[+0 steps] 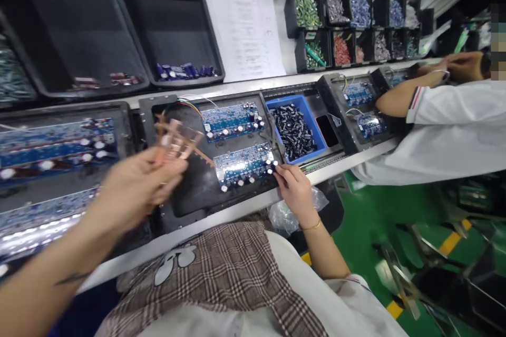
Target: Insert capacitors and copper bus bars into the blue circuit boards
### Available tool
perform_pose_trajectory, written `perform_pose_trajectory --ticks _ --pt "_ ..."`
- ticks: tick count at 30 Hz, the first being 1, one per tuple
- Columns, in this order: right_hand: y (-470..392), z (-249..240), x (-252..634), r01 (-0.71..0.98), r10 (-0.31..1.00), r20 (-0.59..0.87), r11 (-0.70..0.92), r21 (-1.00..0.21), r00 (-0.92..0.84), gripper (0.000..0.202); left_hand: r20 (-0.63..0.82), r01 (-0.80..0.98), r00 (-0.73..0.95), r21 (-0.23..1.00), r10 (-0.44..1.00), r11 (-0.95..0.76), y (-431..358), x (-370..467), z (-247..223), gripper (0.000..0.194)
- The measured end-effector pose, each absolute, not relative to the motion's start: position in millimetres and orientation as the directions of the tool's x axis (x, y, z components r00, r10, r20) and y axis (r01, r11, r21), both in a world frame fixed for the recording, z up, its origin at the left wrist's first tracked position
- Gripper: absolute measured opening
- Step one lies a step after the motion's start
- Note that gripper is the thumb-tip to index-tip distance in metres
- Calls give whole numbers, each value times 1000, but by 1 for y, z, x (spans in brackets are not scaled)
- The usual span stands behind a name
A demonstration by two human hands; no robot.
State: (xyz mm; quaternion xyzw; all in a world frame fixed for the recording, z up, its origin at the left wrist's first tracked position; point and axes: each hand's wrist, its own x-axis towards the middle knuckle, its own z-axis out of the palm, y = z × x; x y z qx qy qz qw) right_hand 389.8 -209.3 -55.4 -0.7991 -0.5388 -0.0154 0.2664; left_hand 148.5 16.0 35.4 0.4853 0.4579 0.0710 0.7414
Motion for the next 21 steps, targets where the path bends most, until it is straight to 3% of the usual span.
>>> perform_pose_trajectory --ticks 5,9,11,13,15,17,19,21 --pt "-194 -21 379 754 825 281 -241 -611 490 19 -561 224 633 792 533 568 -18 197 11 32" --pt "-151 5 357 444 864 156 -85 -892 479 27 -504 190 663 829 553 527 -31 201 9 40" --pt "-128 5 347 272 898 108 -14 -962 427 22 -475 175 691 842 545 511 -32 200 9 35" --pt "-111 2 343 217 917 92 6 -976 389 19 -471 158 716 828 515 538 -29 199 10 32" --pt "-103 1 345 366 912 168 21 -930 375 28 -488 116 726 782 485 612 -26 198 10 36" --pt "-101 7 353 640 899 357 120 -759 255 39 -525 73 728 700 442 711 -21 196 12 36" --pt "-100 18 366 808 870 492 319 -495 -42 37 -570 99 751 597 334 796 -16 195 14 34" --pt "-95 29 384 803 819 488 495 -333 -303 31 -599 166 764 541 240 825 -10 194 15 32"
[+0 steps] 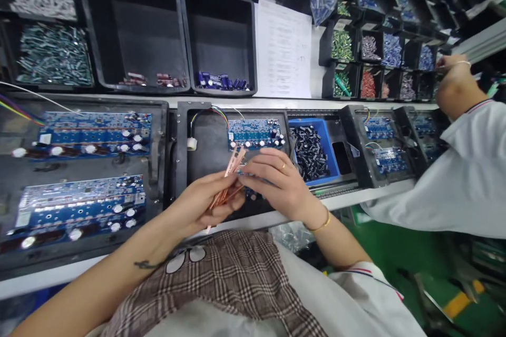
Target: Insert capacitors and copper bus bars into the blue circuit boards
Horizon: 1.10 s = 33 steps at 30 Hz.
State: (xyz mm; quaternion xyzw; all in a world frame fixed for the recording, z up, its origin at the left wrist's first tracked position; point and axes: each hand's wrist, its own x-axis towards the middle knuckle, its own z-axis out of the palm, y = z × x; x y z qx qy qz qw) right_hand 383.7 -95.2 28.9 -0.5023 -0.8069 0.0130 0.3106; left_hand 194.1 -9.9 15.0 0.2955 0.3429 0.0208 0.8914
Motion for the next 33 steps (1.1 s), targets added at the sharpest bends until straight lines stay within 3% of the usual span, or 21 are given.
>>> perform_pose_trajectory --ticks 2,4,8,11,16,19,28,31,33 --pt "-83 34 405 807 824 444 508 -302 -352 25 -619 176 724 591 303 787 -4 194 12 32" --pt "-63 29 426 878 880 396 388 -280 -263 24 -621 179 624 705 475 686 2 194 6 34" --pt "-18 -1 452 952 948 253 243 -184 -193 31 -496 434 515 854 699 287 6 196 -11 38" --pt "2 -23 457 949 956 199 254 -186 -217 31 -424 655 574 752 701 -81 6 201 -16 36" --pt "7 -40 463 947 964 198 221 -233 -176 26 -446 802 595 383 669 -458 7 214 -20 32" --pt "7 -45 467 936 970 180 208 -283 -162 24 -445 796 603 291 662 -530 8 217 -21 31" --pt "12 -43 468 930 983 87 180 -321 -161 25 -390 780 625 279 676 -560 6 218 -25 29" --pt "4 -28 471 927 984 84 176 -330 -157 24 -386 758 652 341 652 -556 8 213 -23 31" --pt "-7 -16 471 896 989 123 126 -425 -81 25 -369 738 662 472 652 -483 10 207 -18 31"
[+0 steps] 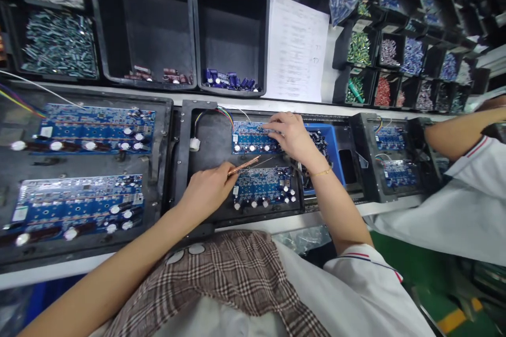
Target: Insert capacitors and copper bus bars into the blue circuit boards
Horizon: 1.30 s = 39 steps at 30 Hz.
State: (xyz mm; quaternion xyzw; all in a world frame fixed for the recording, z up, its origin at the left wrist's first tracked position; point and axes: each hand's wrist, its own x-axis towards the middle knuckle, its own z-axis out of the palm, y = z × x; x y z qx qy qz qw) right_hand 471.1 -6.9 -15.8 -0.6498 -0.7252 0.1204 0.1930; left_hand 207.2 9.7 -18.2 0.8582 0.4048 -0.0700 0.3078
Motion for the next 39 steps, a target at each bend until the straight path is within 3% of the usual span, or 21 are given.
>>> perform_pose_trajectory --ticks 4,7,10,14,19,20,22,24,26,28,32,35,37,39 --pt "-33 5 455 651 989 103 7 -759 110 24 -378 642 568 759 731 -107 10 197 -5 35" --pt "-46 11 427 332 992 23 -21 -943 126 18 -394 511 534 855 748 86 3 199 0 32" --pt "-51 14 400 147 981 20 -9 -989 195 8 -430 404 542 887 722 225 -8 206 0 29" --pt "-51 19 384 160 970 3 -37 -986 245 16 -540 206 557 826 630 525 -19 211 0 34" --pt "-55 18 386 394 948 182 68 -917 260 12 -558 127 626 762 545 635 -19 206 5 37" --pt "-57 19 388 464 936 222 74 -883 272 20 -576 107 632 727 518 678 -17 204 6 36" --pt "-63 24 394 629 915 320 101 -771 245 45 -615 72 662 621 428 781 -12 199 8 33" --pt "-70 33 402 778 913 399 190 -599 84 50 -624 56 712 506 321 861 -8 194 10 31" --pt "-75 41 412 843 909 394 315 -437 -135 41 -613 50 751 421 244 906 -4 192 10 29" --pt "-77 42 424 853 898 355 385 -353 -259 39 -615 32 755 382 229 923 -4 192 10 27" --pt "-63 20 453 915 929 325 276 -296 -175 32 -706 16 655 370 269 929 -16 191 8 35" --pt "-43 -8 468 940 947 278 231 -253 -158 32 -724 199 682 325 108 924 -31 187 5 35" --pt "-32 -24 472 932 948 246 263 -251 -201 33 -691 304 722 368 39 879 -36 185 3 36" --pt "-26 -33 473 919 947 219 288 -268 -233 31 -682 310 723 464 111 830 -36 185 2 37"
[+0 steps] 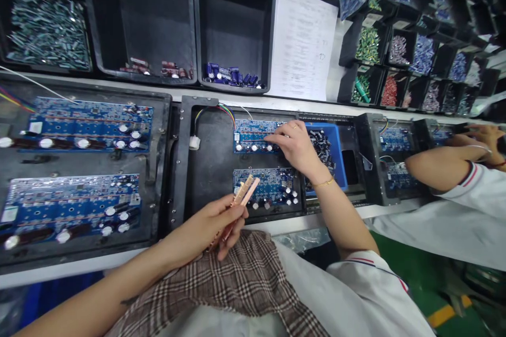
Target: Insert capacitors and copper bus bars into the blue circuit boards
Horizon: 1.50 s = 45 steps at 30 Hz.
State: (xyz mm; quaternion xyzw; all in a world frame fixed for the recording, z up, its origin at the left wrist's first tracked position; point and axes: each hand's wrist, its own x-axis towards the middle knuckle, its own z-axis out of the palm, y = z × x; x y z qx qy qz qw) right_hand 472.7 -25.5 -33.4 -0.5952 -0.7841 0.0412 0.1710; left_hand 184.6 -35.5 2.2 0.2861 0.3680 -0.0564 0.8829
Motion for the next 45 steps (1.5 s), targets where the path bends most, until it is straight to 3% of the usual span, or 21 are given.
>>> perform_pose_trajectory --ticks 9,15,20,25,27,31,35,41,45 --pt "-25 -41 473 908 956 167 285 -307 -243 31 -698 156 519 645 493 748 -13 192 -7 40" --pt "-23 -37 470 927 960 138 273 -256 -245 31 -634 175 487 745 601 644 -16 192 -9 34" --pt "-50 -3 432 929 950 273 230 -289 -150 29 -638 140 481 732 601 666 -24 193 -1 35" --pt "-93 25 398 806 827 338 538 -246 -448 26 -646 156 679 590 347 792 -35 192 9 33" --pt "-105 21 402 825 847 344 500 -262 -404 25 -638 193 657 657 401 729 -37 190 7 35" --pt "-115 -6 421 890 926 244 352 -290 -287 32 -543 263 493 838 680 478 -34 186 -6 34" --pt "-112 -29 426 904 941 147 334 -268 -304 34 -547 369 487 835 680 408 -31 186 -15 31" --pt "-111 -37 430 904 948 120 318 -285 -296 32 -482 487 511 845 712 222 -32 185 -16 29" --pt "-115 -16 423 909 948 211 293 -296 -237 33 -437 617 532 786 725 21 -36 186 -7 25"
